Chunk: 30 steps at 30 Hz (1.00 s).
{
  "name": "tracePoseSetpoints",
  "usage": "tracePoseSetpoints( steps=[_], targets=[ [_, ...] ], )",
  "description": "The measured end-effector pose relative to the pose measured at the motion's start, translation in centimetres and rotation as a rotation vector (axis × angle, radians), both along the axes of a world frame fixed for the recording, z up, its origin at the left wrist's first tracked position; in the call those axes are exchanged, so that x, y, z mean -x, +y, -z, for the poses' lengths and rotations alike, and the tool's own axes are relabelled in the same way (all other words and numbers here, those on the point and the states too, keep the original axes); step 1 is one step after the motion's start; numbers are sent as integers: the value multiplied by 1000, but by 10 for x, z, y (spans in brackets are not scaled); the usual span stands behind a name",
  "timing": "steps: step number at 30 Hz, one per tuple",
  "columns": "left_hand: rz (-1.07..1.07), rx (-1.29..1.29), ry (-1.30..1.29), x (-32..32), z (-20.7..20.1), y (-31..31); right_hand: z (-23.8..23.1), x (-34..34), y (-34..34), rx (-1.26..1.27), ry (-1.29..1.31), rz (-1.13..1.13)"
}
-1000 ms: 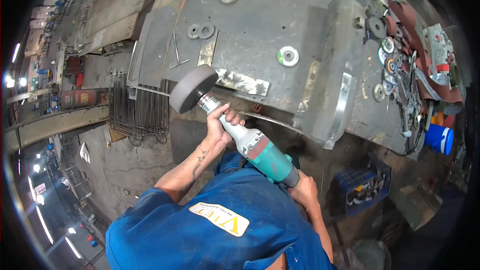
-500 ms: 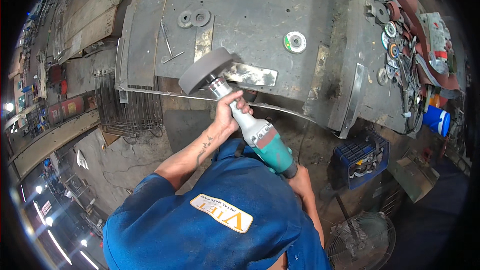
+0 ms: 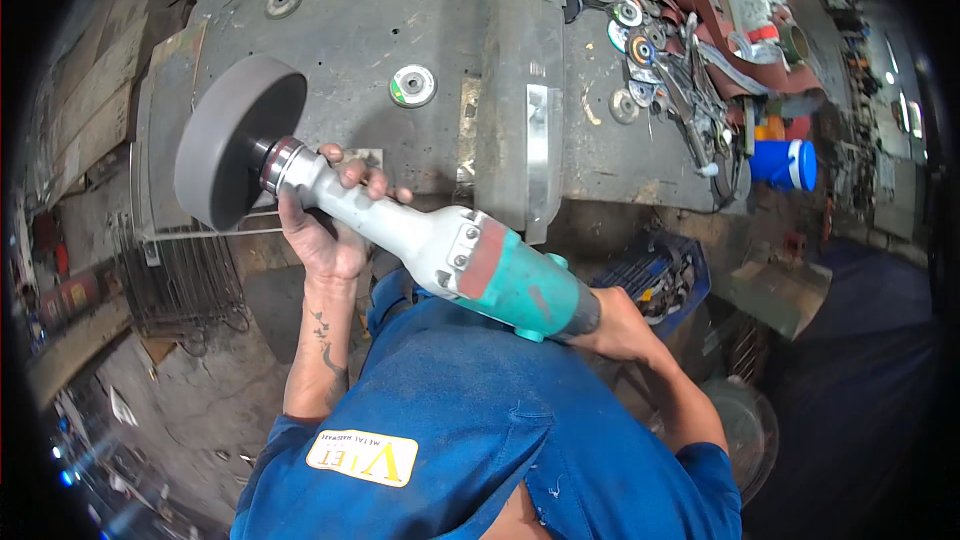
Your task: The person grinds and smooths metal components using a handheld angle grinder fitted with a grinding disc.
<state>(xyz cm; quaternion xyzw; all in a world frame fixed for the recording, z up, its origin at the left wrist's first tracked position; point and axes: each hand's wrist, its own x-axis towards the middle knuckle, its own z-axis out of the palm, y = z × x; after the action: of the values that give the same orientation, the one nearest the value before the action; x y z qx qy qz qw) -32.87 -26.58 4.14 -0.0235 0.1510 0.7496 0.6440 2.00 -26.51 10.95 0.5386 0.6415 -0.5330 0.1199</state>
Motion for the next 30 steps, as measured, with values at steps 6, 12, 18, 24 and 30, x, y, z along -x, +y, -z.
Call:
tracePoseSetpoints(
  steps=[6, 12, 18, 24, 30],
  targets=[
    [-196, -89, -48, -127, 28, 16, 23, -131, 103, 199, 66, -214],
    [-411, 59, -105, -277, 18, 25, 8, -275, 211, 179, 248, -457],
    [-470, 155, -52, -360, 34, 59, 55, -380, 239, -136, 69, -550],
    [-540, 276, -38, -379, 36, 86, 97, -421, 264, 62, 114, -310],
    [-559, 432, -65, -360, 38, 162, 99, -395, 303, 131, 292, -149]
  ],
)
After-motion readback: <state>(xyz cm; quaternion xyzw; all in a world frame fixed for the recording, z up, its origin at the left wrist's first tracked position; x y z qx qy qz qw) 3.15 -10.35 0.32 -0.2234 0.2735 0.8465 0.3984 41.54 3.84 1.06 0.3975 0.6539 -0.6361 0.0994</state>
